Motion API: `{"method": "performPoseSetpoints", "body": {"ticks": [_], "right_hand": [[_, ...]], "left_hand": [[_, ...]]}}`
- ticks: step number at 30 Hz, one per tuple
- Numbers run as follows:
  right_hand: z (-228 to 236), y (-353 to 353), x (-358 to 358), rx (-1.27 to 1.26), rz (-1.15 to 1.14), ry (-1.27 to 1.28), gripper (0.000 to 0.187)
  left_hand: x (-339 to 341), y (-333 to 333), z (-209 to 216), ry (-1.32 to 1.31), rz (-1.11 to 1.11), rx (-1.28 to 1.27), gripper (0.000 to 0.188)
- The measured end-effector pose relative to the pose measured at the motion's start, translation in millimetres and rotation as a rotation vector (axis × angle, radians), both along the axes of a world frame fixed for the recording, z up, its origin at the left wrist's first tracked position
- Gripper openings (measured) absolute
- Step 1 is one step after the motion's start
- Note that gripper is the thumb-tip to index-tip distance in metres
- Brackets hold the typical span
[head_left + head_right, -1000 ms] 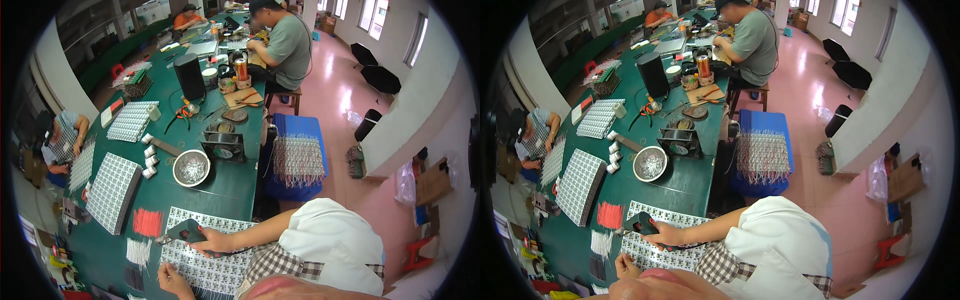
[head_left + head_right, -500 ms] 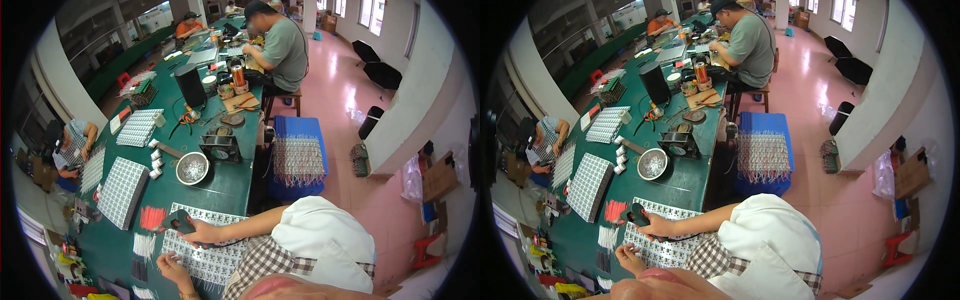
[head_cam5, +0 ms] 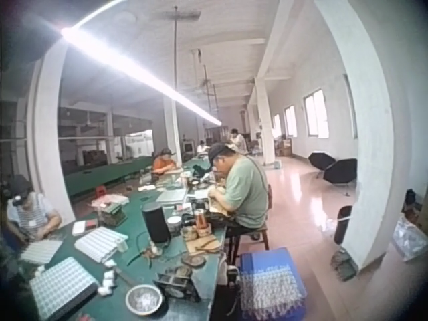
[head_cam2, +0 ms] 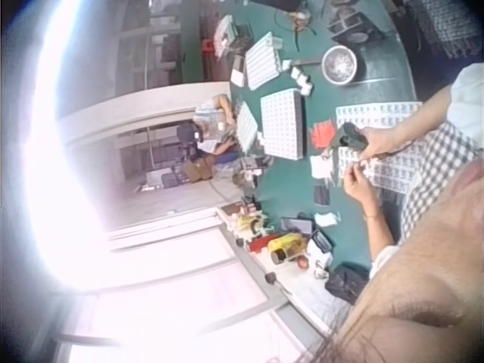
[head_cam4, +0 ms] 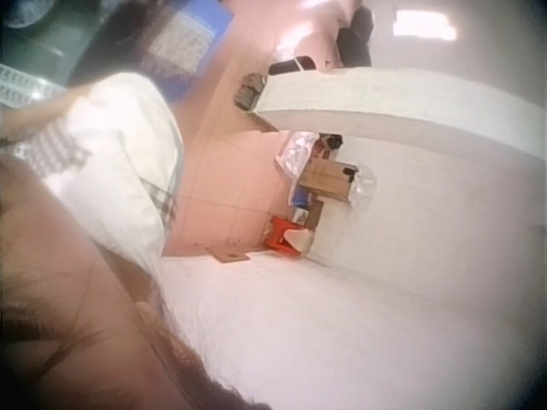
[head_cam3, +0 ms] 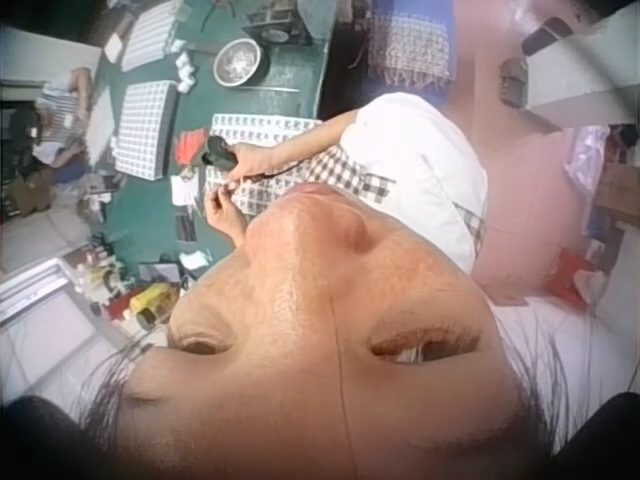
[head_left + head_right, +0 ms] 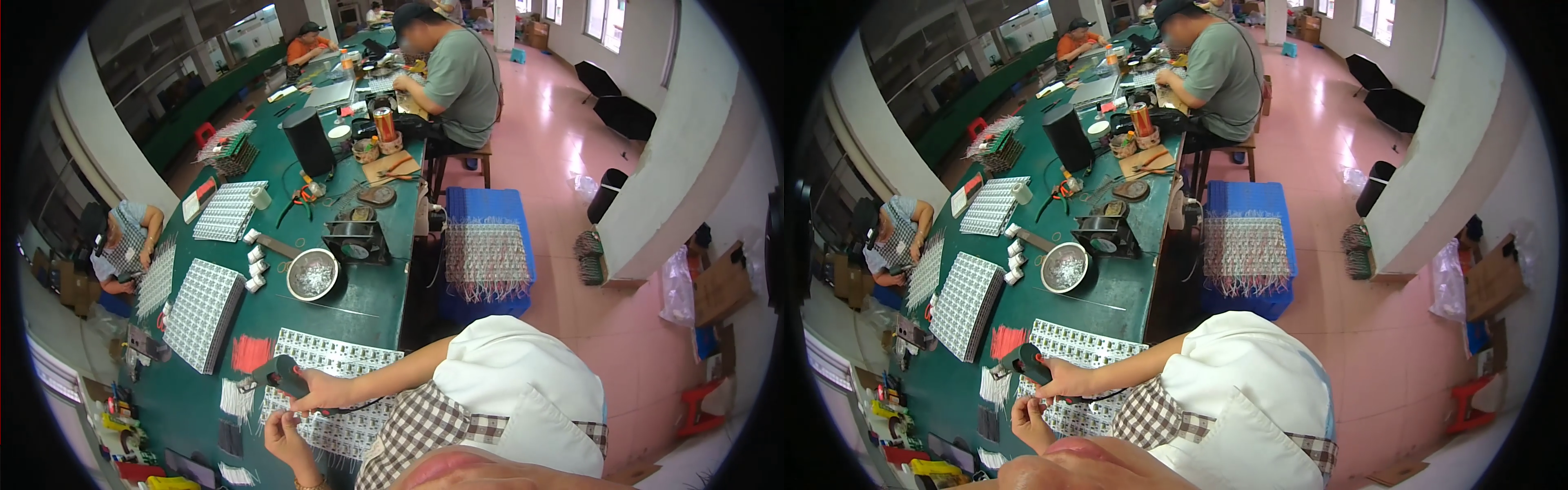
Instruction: The person connects wires to an array of LED circuit boards using a soldering iron.
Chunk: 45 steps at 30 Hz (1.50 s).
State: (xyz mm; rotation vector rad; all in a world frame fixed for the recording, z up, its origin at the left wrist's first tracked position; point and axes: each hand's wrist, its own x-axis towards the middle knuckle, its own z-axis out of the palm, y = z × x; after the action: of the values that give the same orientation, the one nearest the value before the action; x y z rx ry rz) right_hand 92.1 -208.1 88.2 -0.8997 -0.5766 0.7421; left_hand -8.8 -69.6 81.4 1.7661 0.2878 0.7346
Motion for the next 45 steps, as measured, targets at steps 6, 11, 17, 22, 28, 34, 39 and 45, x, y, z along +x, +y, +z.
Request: {"method": "performPoseSetpoints", "body": {"ticks": [6, 11, 17, 22, 28, 34, 39, 45], "right_hand": [[-10.8, -5.2, -5.0, 0.065, -0.078, 0.015, 0.038], [-23.6, -2.9, -4.1, 0.048, -0.075, -0.01, 0.045], [-10.3, -11.7, 0.8, -0.069, -0.099, -0.137, 0.05], [1.3, -12.2, 0.5, -0.101, -0.073, -0.045, 0.038], [-10.3, -3.1, -1.1, 0.042, -0.001, 0.072, 0.046], [-1.9, -8.9, 2.1, -0.071, 0.049, -0.1, 0.038], [2.3, -6.6, -4.2, -0.083, 0.068, -0.007, 0.035], [-1.7, -6.7, -7.1, -0.063, 0.059, -0.017, 0.037]], "left_hand": [[-7.4, -11.2, -4.8, 0.138, -0.186, 0.043, 0.008], [-7.7, -13.0, -6.3, 0.171, -0.147, 0.274, 0.006], [-4.8, -11.4, 3.8, 0.162, -0.15, 0.498, 0.006], [-3.5, -11.4, 16.4, 0.174, -0.171, 0.639, 0.012], [-5.4, -3.2, 24.8, 0.186, -0.22, 0.639, 0.016], [-5.4, -1.5, 27.1, 0.149, -0.225, 0.657, 0.017], [-9.9, -1.5, 30.7, 0.191, -0.246, 0.687, 0.015], [-12.6, -3.1, 32.9, 0.194, -0.238, 0.753, 0.015]]}}
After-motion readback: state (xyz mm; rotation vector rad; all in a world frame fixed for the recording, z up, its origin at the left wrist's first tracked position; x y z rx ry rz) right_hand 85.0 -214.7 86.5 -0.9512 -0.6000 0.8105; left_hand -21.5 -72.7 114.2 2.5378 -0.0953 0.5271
